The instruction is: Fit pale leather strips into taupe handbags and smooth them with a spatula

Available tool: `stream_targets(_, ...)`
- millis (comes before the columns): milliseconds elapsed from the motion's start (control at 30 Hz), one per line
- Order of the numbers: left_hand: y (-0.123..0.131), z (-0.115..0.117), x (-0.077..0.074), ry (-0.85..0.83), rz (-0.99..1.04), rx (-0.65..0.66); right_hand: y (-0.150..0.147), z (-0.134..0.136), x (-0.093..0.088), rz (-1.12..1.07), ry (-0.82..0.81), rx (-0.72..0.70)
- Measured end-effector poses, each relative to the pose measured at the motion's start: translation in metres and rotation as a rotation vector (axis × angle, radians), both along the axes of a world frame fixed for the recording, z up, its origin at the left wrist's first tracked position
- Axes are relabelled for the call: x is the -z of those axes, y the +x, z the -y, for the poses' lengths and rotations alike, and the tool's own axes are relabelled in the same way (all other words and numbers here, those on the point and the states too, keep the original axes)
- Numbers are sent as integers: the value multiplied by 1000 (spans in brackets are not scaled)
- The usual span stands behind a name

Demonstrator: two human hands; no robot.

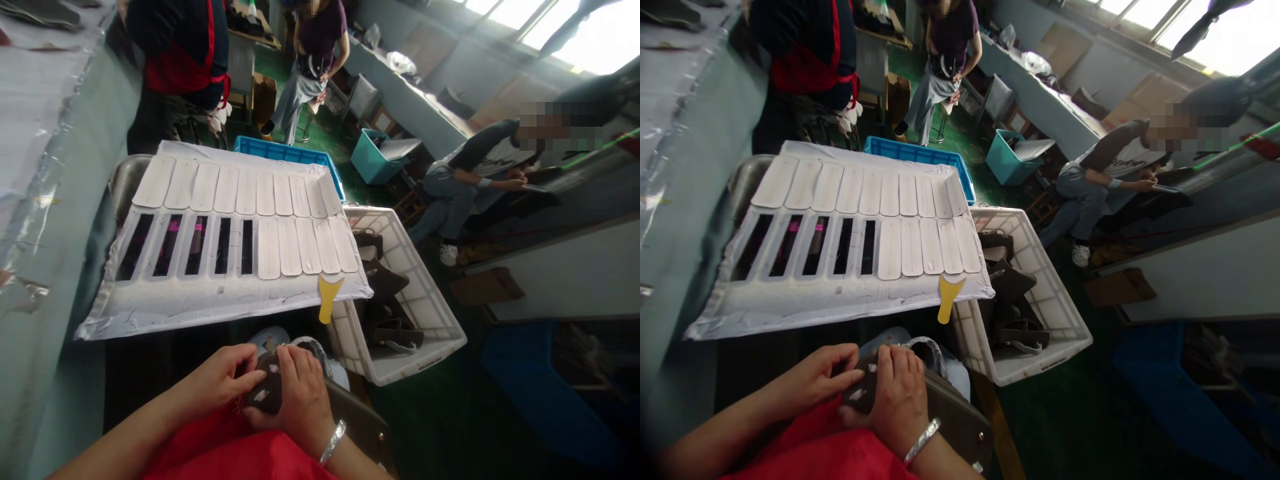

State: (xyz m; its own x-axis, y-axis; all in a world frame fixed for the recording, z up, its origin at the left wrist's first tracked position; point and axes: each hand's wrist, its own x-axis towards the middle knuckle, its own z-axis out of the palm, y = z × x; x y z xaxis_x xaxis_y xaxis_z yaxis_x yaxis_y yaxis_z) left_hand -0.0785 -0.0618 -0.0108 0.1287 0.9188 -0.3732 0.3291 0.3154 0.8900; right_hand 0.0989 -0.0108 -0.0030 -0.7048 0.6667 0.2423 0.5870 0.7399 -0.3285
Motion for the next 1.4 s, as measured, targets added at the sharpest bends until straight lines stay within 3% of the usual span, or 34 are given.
stream_targets(333, -1, -5, -4, -12, 28, 41, 23, -1, -8, 55, 126, -113)
stream_targets(700, -5, -7, -2, 2, 104, 46, 13, 4, 1, 62, 69, -121)
stream_targets(1000, -7, -7, -3, 6, 134, 32, 8, 5, -6, 22, 73, -139)
stream_targets(1267, 0, -5, -9, 65, -59, -18, 5, 4, -9, 66, -12, -127)
stream_targets(1400, 9, -3, -5, 74, -108, -58, 3, 6, -10, 61, -81, -88)
